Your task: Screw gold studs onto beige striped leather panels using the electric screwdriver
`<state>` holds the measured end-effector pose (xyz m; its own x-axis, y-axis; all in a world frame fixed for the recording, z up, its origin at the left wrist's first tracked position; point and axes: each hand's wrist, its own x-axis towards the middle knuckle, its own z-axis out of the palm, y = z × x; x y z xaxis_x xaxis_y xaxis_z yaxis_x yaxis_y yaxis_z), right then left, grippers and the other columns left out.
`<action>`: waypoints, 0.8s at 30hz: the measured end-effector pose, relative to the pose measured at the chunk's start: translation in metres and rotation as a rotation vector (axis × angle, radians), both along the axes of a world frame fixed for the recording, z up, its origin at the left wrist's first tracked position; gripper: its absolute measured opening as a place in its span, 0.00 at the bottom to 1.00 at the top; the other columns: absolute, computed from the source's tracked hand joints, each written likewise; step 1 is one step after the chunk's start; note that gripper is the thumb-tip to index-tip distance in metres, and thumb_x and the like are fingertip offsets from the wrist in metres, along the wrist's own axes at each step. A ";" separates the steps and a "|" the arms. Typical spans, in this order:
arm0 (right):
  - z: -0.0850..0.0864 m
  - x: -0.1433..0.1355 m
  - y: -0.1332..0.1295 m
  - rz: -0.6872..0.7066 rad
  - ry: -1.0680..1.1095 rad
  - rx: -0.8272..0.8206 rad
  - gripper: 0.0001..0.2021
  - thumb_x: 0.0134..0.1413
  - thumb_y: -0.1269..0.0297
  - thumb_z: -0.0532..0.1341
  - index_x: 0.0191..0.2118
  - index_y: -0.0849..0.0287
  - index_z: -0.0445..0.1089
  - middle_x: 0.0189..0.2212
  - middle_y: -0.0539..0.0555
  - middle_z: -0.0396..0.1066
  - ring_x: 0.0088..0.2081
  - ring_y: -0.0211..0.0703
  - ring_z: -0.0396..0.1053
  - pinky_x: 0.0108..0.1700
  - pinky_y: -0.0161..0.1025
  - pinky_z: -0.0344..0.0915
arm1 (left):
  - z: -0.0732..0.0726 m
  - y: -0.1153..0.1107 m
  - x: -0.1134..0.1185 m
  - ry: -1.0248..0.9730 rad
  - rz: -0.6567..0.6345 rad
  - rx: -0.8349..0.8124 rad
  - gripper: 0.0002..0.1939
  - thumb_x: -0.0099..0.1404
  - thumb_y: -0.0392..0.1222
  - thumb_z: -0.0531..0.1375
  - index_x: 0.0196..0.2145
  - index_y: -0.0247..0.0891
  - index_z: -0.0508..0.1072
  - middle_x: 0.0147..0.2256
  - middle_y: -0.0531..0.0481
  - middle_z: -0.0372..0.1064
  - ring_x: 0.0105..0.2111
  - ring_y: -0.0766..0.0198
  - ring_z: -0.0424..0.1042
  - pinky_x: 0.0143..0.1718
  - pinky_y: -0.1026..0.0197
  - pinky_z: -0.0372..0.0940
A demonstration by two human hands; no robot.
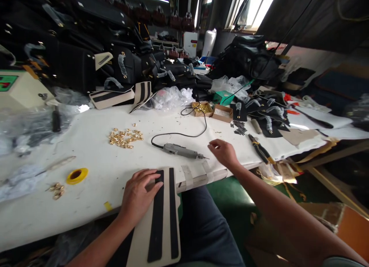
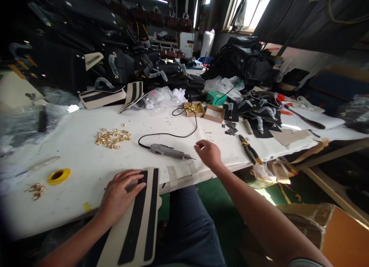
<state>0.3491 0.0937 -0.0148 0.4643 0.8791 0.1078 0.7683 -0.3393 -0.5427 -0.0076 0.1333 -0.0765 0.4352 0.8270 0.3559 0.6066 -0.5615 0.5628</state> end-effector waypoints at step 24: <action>-0.028 0.131 0.018 -0.053 -0.044 -0.243 0.13 0.50 0.55 0.64 0.34 0.58 0.82 0.15 0.49 0.71 0.20 0.41 0.68 0.27 0.36 0.62 | 0.006 -0.006 0.003 0.027 0.023 -0.018 0.08 0.64 0.43 0.65 0.42 0.45 0.79 0.50 0.48 0.78 0.55 0.47 0.70 0.56 0.42 0.65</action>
